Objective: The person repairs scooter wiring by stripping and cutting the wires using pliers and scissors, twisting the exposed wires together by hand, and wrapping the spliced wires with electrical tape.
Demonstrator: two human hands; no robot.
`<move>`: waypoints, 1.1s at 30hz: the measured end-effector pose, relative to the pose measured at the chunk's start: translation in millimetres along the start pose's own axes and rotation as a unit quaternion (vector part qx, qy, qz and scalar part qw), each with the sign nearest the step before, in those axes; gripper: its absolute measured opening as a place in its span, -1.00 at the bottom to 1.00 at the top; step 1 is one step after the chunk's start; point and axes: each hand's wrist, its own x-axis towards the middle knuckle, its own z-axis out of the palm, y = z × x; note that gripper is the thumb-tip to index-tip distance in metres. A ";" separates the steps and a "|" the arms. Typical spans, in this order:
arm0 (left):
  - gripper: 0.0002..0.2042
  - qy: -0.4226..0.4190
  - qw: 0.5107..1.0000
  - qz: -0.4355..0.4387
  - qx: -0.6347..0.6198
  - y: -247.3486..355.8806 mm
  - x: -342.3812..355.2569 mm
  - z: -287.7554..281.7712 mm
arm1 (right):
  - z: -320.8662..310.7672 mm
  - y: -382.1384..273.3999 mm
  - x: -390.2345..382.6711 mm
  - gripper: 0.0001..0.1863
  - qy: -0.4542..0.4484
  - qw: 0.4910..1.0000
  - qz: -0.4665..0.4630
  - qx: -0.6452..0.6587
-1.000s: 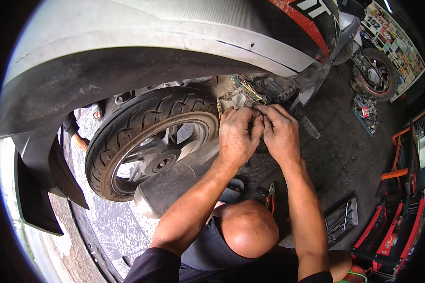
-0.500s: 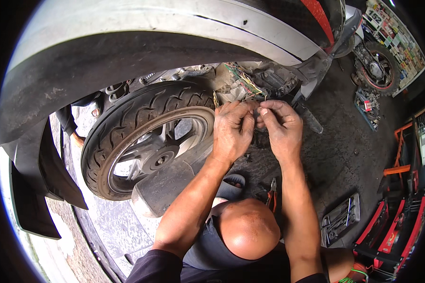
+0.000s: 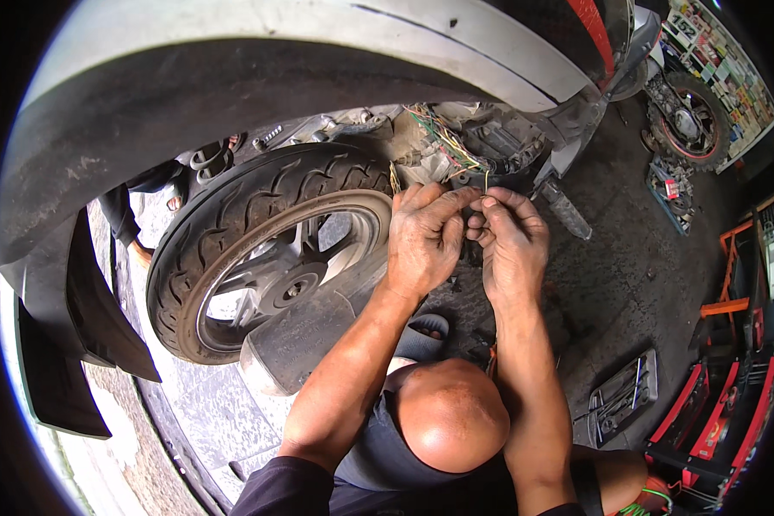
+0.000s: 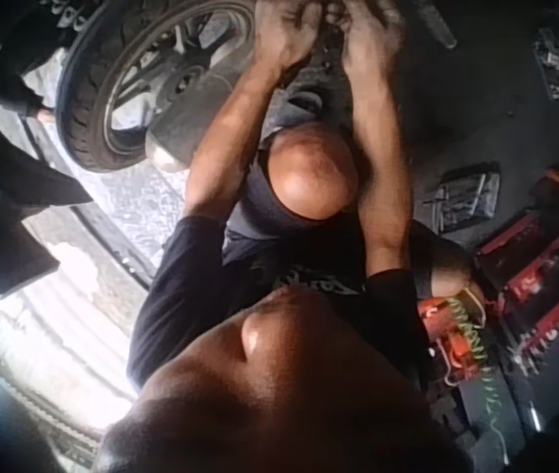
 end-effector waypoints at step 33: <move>-0.83 -0.021 0.893 -0.306 -0.331 -19.8 32.1 -5.7 | 0.1 24.2 17.3 -0.87 -0.060 0.975 0.065 0.203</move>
